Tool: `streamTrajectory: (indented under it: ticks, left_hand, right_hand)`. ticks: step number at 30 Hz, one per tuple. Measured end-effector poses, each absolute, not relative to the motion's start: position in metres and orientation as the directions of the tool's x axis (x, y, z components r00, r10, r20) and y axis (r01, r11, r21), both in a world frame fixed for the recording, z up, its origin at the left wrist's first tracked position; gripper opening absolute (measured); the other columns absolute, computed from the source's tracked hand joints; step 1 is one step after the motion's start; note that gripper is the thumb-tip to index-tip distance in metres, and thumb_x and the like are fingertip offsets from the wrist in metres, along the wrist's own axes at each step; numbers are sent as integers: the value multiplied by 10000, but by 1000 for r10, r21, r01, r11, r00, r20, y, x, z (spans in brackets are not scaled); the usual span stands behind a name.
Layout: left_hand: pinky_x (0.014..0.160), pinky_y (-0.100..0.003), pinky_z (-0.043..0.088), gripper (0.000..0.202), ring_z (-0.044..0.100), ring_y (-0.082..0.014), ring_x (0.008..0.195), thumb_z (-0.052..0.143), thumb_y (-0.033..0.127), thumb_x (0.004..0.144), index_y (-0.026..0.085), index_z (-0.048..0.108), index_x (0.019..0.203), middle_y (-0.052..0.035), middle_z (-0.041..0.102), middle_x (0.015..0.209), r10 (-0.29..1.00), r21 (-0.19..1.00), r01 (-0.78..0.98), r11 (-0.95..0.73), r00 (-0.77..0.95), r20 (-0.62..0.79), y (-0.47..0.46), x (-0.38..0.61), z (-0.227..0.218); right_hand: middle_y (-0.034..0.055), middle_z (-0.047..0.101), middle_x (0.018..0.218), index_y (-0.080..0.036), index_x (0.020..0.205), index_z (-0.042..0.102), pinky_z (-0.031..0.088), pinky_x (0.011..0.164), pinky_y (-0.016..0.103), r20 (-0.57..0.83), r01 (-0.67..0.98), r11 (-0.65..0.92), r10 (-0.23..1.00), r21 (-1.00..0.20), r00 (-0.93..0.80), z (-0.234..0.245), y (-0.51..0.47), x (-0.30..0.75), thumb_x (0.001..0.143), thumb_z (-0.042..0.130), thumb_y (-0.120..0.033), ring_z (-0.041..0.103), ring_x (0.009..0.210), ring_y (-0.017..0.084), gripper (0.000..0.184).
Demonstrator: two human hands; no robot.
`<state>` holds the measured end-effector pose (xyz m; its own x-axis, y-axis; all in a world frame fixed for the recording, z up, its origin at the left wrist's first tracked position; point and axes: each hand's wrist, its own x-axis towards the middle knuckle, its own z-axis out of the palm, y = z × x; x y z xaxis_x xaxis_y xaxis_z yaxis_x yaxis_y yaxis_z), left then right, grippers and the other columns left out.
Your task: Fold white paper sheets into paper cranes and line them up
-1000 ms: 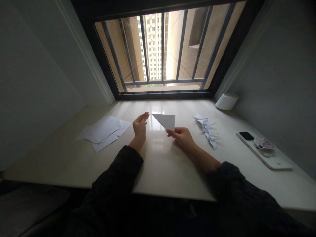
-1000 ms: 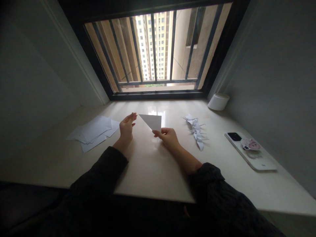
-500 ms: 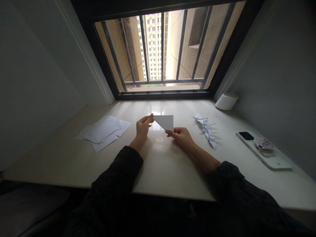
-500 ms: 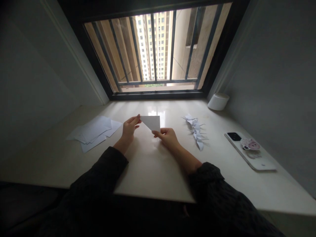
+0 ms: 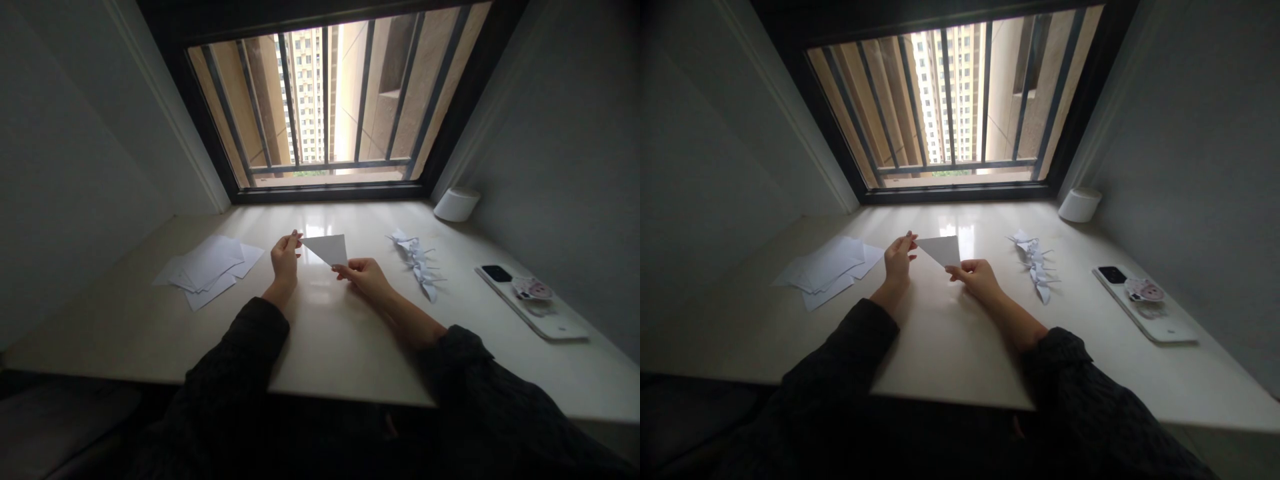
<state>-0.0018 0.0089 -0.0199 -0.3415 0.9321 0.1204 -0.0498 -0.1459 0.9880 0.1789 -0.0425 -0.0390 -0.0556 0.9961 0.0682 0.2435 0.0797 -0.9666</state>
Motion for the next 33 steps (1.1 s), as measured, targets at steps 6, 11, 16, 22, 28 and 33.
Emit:
streamTrajectory:
  ticks: [6,11,16,22,28,33]
  left_hand:
    - [896,-373,400,249,547,-223,1044,585,424,828,236,699,946,-61,666,1042,788,764,478,-434,-210,579,0,-3,-11]
    - [980,-413,337,225,515,-241,1077,632,354,812,291,694,1019,-47,660,1072,705,497,662,-561,68,706,-10,5,-6]
    - [914,-390,383,148,563,-241,960,626,361,814,274,720,889,-46,696,909,747,572,596,-563,71,661,-10,5,-6]
    - [851,-355,422,126,602,-217,876,645,369,795,289,727,845,-27,714,874,794,670,526,-524,18,607,-12,4,-5]
    - [815,-338,432,122,609,-212,865,652,364,784,298,735,843,-23,714,868,818,727,457,-512,3,575,-10,3,-10]
    - [812,-340,430,99,608,-208,829,651,336,785,299,736,820,-14,715,848,828,735,452,-505,12,561,-10,3,-10]
  right_hand:
    - [19,608,532,-153,606,700,309,537,264,154,351,146,988,-925,-6,-38,-41,186,744,595,-569,450,499,117,450]
    - [22,623,584,-178,617,680,347,579,269,216,420,208,976,-883,-30,-36,-41,189,825,483,-566,512,564,149,482]
    - [21,613,573,-185,629,697,350,572,272,211,448,202,977,-871,-30,-35,-42,190,814,482,-606,514,560,155,508]
    - [43,611,536,-155,596,702,376,597,278,146,290,147,989,-946,-25,-34,-40,188,833,390,-664,512,548,146,642]
    - [56,662,614,-149,624,685,394,568,276,42,116,51,996,-992,-83,-37,-38,186,803,473,-638,543,553,141,562]
    - [27,656,637,-164,820,655,454,602,284,99,25,100,993,-995,-62,-35,-38,186,695,665,-534,586,589,147,391]
